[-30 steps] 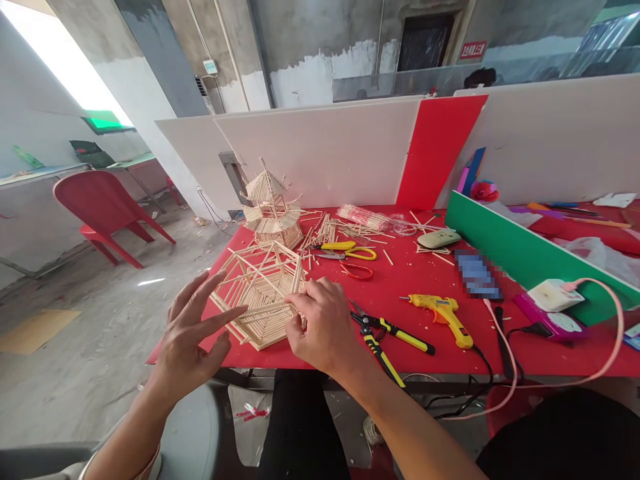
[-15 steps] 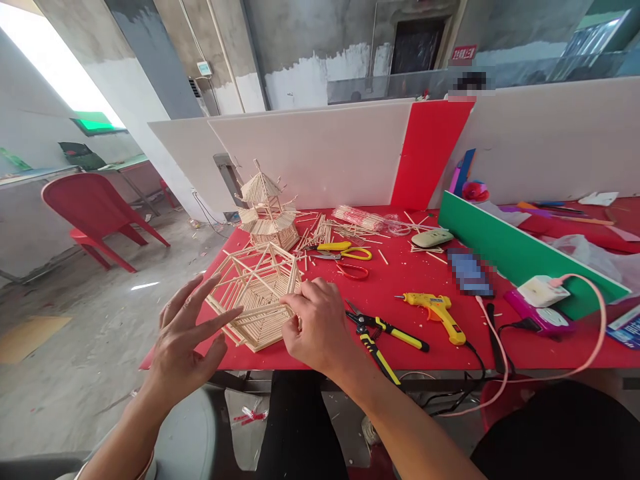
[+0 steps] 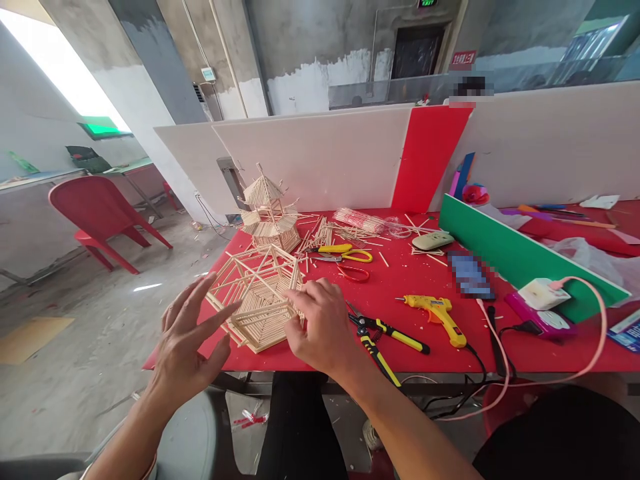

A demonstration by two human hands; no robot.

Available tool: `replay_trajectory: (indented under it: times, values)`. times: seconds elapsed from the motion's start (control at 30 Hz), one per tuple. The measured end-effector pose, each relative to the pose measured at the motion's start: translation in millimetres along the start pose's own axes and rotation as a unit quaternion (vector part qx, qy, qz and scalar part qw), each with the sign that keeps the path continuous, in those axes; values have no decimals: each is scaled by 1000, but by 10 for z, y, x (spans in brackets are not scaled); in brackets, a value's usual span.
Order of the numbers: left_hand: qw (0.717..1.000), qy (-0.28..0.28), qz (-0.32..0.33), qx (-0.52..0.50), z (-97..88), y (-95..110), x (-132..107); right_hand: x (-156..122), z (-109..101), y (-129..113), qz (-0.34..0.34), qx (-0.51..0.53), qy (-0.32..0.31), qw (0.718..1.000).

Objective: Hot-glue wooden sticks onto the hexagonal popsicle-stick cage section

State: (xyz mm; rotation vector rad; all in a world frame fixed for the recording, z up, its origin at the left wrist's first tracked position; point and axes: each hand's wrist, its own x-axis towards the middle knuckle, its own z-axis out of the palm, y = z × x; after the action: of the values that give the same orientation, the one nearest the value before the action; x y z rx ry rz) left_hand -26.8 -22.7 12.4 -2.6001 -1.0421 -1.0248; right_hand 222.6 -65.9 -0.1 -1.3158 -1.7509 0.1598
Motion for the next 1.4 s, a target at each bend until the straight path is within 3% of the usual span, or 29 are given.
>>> replay_trajectory:
  times: [0.1,0.17,0.23,0.27,0.37,0.43,0.53,0.63,0.77,0.97,1.13,1.27,1.4]
  values:
    - [990,67,-109,-65,73,26,-190,-33,-7,140,76,142,59,985]
    - [949,146,-234,-151,213,37,-394,-47,79,321,193,265,104,939]
    - [875,202,-366,-244,394,62,-584,-36,242,544,313,359,118,871]
    - [828,215,-429,-289,482,86,-651,-17,342,658,347,380,109,851]
    - [666,259,-574,-401,658,201,-687,95,643,942,396,405,69,821]
    - [574,286,-620,-452,694,287,-606,203,799,1058,424,421,44,801]
    - [504,302,-633,-504,696,363,-470,357,925,1128,460,444,10,769]
    - [490,301,-632,-520,711,352,-417,426,939,1118,482,463,-18,743]
    - [499,290,-633,-516,741,254,-423,335,861,1037,502,467,-25,728]
    - [527,243,-633,-513,780,27,-403,-102,711,800,513,452,12,730]
    - [546,232,-605,-531,915,-249,-378,-506,717,542,512,459,29,726]
    - [548,234,-557,-578,1048,-443,-343,-713,769,360,506,497,69,701]
    - [562,248,-529,-586,1148,-502,-326,-803,756,270,506,524,88,680]
